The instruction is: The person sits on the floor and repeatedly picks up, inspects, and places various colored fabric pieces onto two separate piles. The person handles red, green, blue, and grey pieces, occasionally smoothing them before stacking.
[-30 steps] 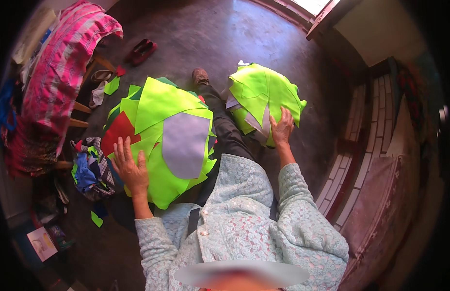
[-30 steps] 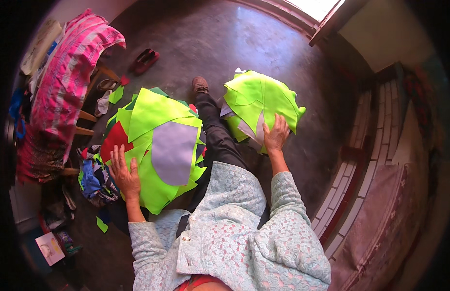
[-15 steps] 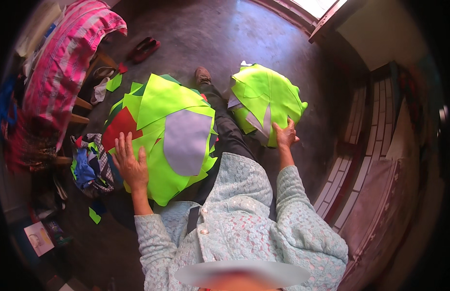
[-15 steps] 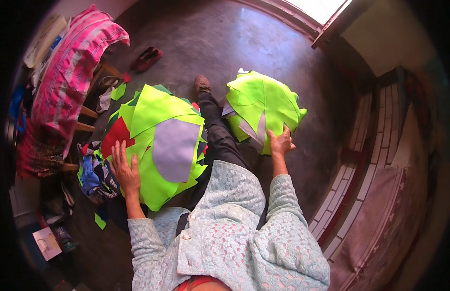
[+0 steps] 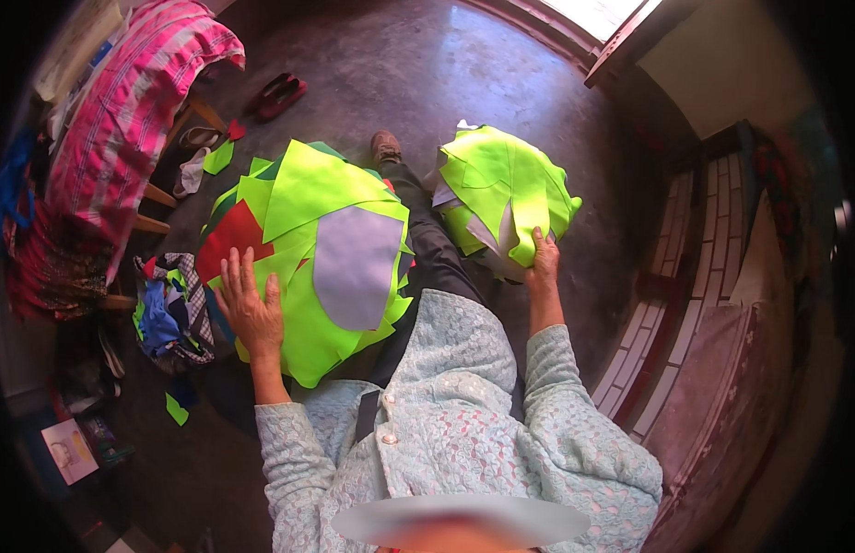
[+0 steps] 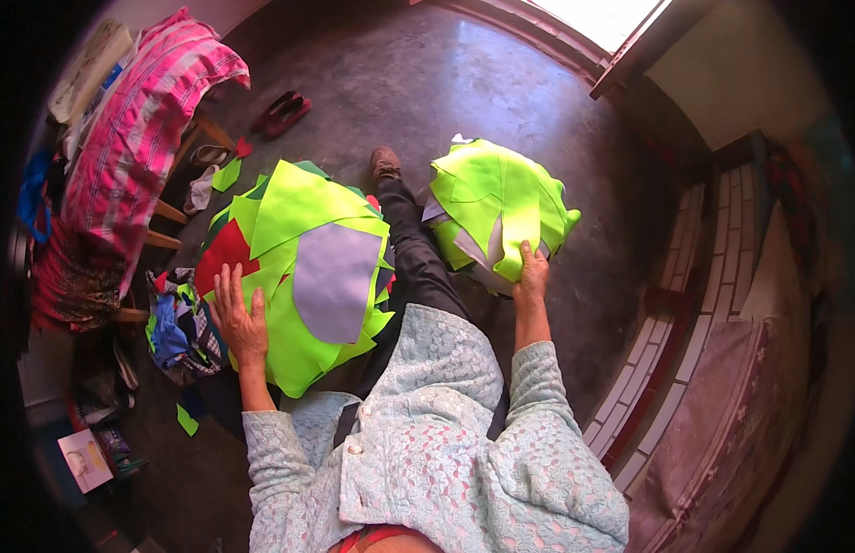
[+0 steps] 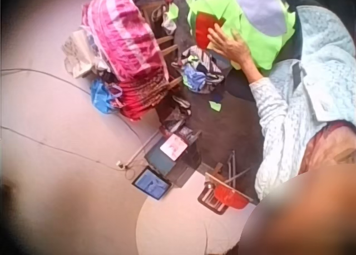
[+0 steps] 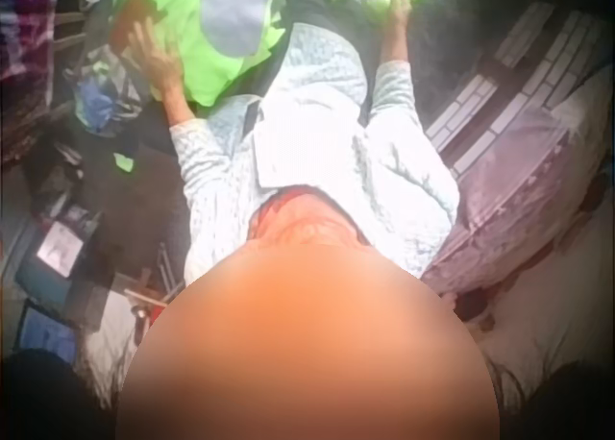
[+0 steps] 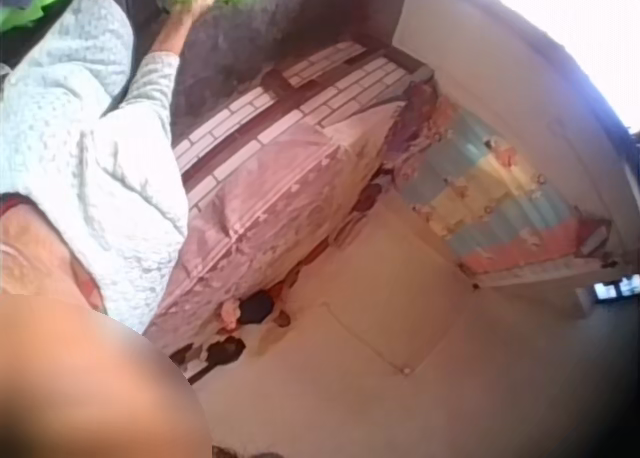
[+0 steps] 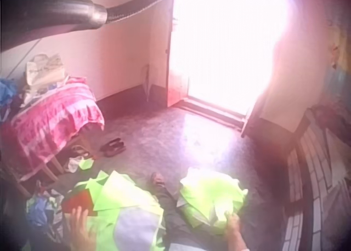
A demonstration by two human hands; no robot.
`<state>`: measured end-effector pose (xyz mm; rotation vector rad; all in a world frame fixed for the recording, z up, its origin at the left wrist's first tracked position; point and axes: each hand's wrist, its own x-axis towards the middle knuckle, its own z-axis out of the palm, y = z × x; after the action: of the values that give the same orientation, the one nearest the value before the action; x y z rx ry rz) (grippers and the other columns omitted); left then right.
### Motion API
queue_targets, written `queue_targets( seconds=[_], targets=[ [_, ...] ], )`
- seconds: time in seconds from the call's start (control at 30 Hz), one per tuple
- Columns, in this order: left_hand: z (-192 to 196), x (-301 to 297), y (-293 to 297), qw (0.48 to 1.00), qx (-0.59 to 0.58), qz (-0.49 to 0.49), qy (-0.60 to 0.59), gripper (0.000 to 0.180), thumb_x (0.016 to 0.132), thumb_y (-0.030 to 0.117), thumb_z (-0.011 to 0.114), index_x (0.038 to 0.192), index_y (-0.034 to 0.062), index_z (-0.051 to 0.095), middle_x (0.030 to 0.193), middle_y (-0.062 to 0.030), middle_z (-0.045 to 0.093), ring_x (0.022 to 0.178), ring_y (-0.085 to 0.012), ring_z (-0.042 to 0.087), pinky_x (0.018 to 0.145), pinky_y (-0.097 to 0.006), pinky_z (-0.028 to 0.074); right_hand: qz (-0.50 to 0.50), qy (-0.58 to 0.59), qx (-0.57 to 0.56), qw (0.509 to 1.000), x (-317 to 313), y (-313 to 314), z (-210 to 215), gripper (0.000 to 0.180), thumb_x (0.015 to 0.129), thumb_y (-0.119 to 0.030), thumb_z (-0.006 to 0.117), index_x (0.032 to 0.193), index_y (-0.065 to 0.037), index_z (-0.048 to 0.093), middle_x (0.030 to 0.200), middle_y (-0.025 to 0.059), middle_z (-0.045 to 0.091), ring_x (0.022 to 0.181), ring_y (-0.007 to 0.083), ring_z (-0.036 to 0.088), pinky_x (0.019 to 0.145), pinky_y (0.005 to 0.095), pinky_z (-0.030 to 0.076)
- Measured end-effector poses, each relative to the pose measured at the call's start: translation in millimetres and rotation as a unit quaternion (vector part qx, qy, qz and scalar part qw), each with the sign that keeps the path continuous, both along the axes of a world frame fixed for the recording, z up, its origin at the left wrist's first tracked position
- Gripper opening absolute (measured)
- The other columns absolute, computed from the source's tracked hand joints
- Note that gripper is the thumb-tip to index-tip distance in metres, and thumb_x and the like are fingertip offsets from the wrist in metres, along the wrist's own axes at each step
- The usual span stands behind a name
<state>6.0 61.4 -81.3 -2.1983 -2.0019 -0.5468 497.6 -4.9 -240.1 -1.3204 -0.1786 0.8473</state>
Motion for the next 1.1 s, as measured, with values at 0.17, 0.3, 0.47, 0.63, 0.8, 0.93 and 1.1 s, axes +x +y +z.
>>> queue_targets(
  seconds=[0.17,0.3,0.47,0.63,0.8,0.93,1.1],
  targets=[
    [-0.7,-1.6,-0.9,1.000,0.004,0.001,0.002,0.052,0.094,0.038,0.051,0.142,0.0198,0.044,0.150,-0.0048,0.038,0.139,-0.0282,0.033,0.110,-0.055,0.024,0.091,0.285,0.143,0.944,-41.7,10.8,21.8,0.019,0.092,-0.019,0.064,0.105,-0.006,0.062,0.089,0.0049,0.067,0.074,0.0177,0.065,0.062,0.0321,0.055],
    [-0.7,-1.3,0.6,1.000,0.004,-0.002,0.002,0.052,0.094,0.038,0.051,0.142,0.0199,0.044,0.150,-0.0044,0.038,0.140,-0.0279,0.033,0.111,-0.055,0.024,0.186,0.300,0.133,0.926,-97.9,16.9,34.8,0.018,0.091,-0.017,0.065,0.105,-0.006,0.060,0.091,0.0061,0.066,0.077,0.0184,0.064,0.070,0.0368,0.055],
    [-5.0,-4.8,-0.2,1.000,0.010,-0.002,0.007,0.053,0.094,0.038,0.051,0.142,0.0201,0.043,0.150,-0.0037,0.038,0.140,-0.0264,0.032,0.111,-0.054,0.023,0.213,0.250,0.092,0.940,-132.9,23.6,37.7,0.021,0.093,-0.010,0.062,0.113,-0.005,0.060,0.104,0.0077,0.067,0.088,0.0204,0.067,0.082,0.0359,0.055],
    [-5.0,-5.3,-0.9,1.000,0.005,0.005,0.011,0.053,0.094,0.037,0.051,0.143,0.0190,0.042,0.150,-0.0042,0.039,0.141,-0.0255,0.032,0.112,-0.051,0.022,0.253,0.140,0.065,0.955,-145.3,24.5,38.1,0.018,0.090,-0.010,0.065,0.107,-0.002,0.062,0.098,0.0078,0.068,0.083,0.0174,0.067,0.076,0.0321,0.056],
    [-5.0,-4.8,-1.1,1.000,0.009,0.000,-0.013,0.054,0.092,0.039,0.053,0.141,0.0184,0.044,0.149,-0.0030,0.040,0.140,-0.0261,0.032,0.112,-0.054,0.022,0.258,0.113,0.073,0.957,-148.2,25.3,41.8,0.019,0.090,-0.010,0.066,0.106,-0.002,0.062,0.097,0.0071,0.069,0.082,0.0157,0.067,0.075,0.0308,0.055],
    [-2.1,-4.9,-0.9,0.998,0.015,-0.011,-0.062,0.055,0.092,0.039,0.054,0.140,0.0143,0.045,0.147,-0.0076,0.042,0.139,-0.0271,0.035,0.112,-0.052,0.024,0.245,0.147,0.078,0.955,-145.2,25.5,40.2,0.019,0.090,-0.009,0.065,0.107,-0.002,0.061,0.098,0.0080,0.068,0.084,0.0178,0.068,0.077,0.0329,0.055],
    [4.3,-17.0,-1.8,0.960,0.011,-0.047,-0.275,0.057,0.091,0.036,0.057,0.138,0.0052,0.045,0.143,-0.0160,0.045,0.135,-0.0315,0.038,0.111,-0.046,0.027,0.207,0.217,0.102,0.948,-136.3,26.1,35.6,0.023,0.088,-0.006,0.066,0.109,-0.002,0.060,0.103,0.0085,0.068,0.090,0.0197,0.067,0.082,0.0354,0.055]
  ],
)
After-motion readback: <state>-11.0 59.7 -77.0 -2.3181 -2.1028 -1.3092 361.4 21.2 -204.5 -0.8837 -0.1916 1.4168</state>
